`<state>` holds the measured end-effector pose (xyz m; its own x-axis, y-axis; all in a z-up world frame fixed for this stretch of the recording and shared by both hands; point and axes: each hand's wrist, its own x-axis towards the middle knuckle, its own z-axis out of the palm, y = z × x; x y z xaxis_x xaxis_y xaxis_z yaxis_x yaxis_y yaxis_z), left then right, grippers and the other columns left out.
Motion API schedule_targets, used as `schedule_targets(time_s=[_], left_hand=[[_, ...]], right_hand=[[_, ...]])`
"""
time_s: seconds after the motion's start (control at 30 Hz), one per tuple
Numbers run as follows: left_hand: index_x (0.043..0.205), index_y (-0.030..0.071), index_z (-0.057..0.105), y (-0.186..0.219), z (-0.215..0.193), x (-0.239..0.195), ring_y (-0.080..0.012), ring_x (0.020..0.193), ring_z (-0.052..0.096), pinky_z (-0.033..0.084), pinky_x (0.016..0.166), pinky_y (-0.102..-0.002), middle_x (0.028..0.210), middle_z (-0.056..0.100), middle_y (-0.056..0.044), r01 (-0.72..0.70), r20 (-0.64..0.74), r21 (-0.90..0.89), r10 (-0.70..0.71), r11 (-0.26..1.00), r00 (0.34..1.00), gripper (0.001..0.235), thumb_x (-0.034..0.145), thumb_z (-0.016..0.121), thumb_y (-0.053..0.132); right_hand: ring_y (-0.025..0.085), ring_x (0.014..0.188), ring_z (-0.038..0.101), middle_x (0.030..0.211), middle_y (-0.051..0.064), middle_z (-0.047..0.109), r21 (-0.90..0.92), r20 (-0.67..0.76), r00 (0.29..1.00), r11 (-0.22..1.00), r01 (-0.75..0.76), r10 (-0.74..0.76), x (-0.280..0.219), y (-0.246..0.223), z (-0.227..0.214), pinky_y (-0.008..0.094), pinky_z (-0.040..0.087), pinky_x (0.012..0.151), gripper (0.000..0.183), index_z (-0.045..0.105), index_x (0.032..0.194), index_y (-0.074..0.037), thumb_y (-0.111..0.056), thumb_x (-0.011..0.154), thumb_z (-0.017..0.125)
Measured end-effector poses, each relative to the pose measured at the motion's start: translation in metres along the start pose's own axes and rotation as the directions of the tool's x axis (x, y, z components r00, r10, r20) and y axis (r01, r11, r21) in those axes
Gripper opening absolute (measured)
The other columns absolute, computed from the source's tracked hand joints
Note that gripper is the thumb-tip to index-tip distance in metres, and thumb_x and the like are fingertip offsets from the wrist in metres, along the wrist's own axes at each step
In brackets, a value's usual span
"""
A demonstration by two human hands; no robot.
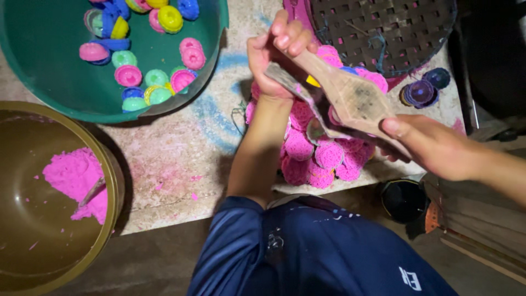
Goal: The person scoops pink paste into a wooden mold, presses it with a plunger, and ejects flower-shaped items onto a tray. They then arrange the molded pieces and place them into a woven basket.
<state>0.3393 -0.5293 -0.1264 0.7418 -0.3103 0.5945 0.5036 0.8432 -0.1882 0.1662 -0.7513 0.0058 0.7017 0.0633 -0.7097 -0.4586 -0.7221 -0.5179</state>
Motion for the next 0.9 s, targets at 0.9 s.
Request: schedule_targets(time_s=[0.9], left_hand=[[0.104, 0.013, 0.048, -0.017, -0.009, 0.011, -0.0158, 0.089, 0.052, 0.049, 0.092, -0.038, 0.090, 0.049, 0.002, 0.000, -0.126, 0.119, 0.015, 0.993, 0.992, 0.021, 0.099, 0.046, 0.033]], right_hand=[[0.022, 0.059, 0.067, 0.069, 0.014, 0.070, 0.096, -0.040, 0.999, 0.995, 0.023, -0.020, 0.000, 0.012, -0.010, 0.037, 0.052, 0.056, 0.073, 0.070, 0.093, -0.002, -0.064, 0.101, 0.033]])
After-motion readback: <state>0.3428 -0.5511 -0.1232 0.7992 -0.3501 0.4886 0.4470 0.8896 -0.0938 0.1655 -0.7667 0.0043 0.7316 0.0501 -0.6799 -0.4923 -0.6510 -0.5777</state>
